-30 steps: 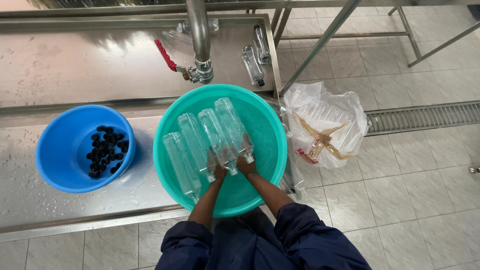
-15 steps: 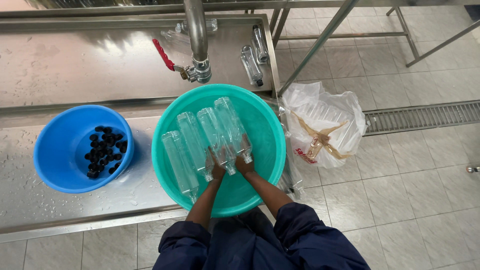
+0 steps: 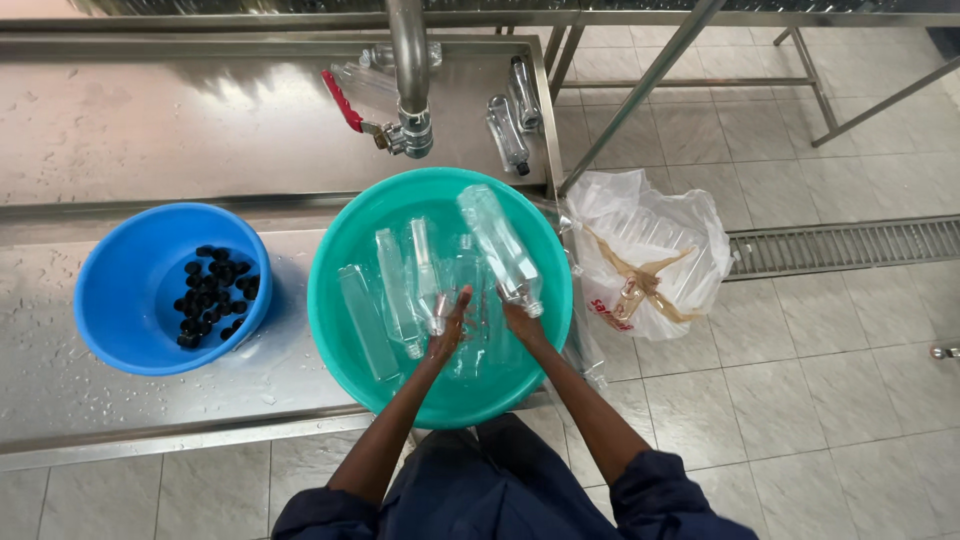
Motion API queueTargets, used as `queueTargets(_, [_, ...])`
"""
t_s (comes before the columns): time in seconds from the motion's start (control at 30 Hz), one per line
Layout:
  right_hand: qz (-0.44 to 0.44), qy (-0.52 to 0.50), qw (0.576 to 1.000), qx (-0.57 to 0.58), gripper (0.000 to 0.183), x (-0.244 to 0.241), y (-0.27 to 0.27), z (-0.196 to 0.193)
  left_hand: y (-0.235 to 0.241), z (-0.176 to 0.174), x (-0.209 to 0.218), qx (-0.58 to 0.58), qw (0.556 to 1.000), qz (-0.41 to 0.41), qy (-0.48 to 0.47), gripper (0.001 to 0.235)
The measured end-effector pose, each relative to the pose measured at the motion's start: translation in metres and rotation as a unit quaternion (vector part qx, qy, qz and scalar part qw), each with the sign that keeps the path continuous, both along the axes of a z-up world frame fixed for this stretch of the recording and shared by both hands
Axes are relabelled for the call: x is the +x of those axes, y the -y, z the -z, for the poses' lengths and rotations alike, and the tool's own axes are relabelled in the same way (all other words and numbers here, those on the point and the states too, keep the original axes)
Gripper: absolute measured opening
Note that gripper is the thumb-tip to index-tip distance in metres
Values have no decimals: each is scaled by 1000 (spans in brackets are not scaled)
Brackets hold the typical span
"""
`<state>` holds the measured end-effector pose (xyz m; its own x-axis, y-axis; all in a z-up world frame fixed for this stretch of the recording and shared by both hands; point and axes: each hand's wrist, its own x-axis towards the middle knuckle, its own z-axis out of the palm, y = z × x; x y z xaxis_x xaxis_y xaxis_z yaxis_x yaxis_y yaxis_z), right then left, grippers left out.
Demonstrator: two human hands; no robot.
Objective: The person opens a large white plastic bag containing clear plastic bottles and removes them. They place the bottles into a teal basin filled with water at a stainless steel sink and wash them by hand. The person repeatedly rinses the bottles and transfers them to a purple basin on the counter.
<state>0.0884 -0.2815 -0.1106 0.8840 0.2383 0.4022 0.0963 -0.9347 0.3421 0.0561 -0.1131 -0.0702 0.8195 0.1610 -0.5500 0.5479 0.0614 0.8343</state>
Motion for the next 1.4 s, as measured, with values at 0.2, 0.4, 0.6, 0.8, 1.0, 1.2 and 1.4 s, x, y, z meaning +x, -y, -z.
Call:
queueTargets(0.2, [62, -340, 498, 796, 112, -34, 20, -45, -8, -19, -30, -164, 985, 53, -2, 83])
queueTargets(0.4, [103, -389, 432, 807, 104, -54, 2, -81, -52, -57, -51, -261, 963, 66, -4, 105])
queueTargets(0.6, [76, -391, 362, 843, 114, -112, -9, -152, -80, -42, -102, -411, 897, 93, 136, 121])
queueTargets(0.8, [126, -372, 363, 845, 96, -138, -9, -244, -55, -155, -89, -294, 953, -39, -61, 108])
queueTargets(1.0, [155, -429, 409, 790, 96, -140, -17, -272, -52, -237, -98, -369, 917, -45, -144, 76])
queueTargets(1.2, [62, -424, 352, 832, 76, -120, -61, -328, -58, -198, -57, -342, 933, -36, -103, 90])
queueTargets(1.4, [253, -361, 249, 863, 76, -114, -28, -288, -66, -168, -70, -286, 949, -47, -121, 88])
